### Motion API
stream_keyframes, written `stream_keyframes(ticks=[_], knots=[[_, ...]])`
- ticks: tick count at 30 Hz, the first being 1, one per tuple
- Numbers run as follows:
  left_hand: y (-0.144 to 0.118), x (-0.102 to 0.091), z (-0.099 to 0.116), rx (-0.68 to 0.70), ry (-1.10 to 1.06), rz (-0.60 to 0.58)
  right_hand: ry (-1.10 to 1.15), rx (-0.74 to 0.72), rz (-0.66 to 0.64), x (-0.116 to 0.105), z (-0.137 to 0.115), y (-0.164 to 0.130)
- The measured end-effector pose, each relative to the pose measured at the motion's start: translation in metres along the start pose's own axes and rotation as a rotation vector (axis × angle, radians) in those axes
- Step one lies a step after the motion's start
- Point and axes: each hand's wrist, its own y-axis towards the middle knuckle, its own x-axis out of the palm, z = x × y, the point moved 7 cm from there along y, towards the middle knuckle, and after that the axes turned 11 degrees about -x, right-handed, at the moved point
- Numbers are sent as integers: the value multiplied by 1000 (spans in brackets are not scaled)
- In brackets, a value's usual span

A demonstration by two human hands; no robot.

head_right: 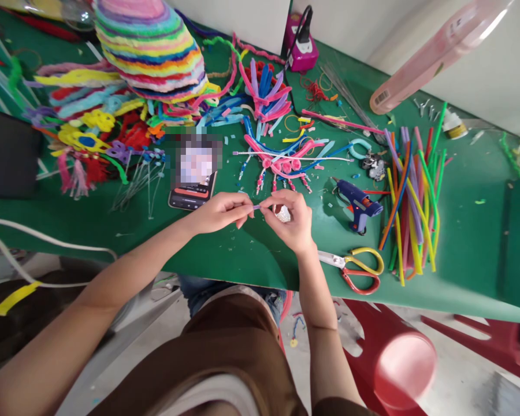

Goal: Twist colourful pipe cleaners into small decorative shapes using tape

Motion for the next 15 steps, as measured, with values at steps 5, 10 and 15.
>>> stream_keyframes(ticks=[5,10,15], knots=[[0,0,0,1,3,-7,-56,5,-13,-1,0,0],[0,0,-2,-6,3,-8,-80,-14,-22,-1,-2,1],[0,1,-2,2,0,-10,-81,2,-34,-1,-2,1]])
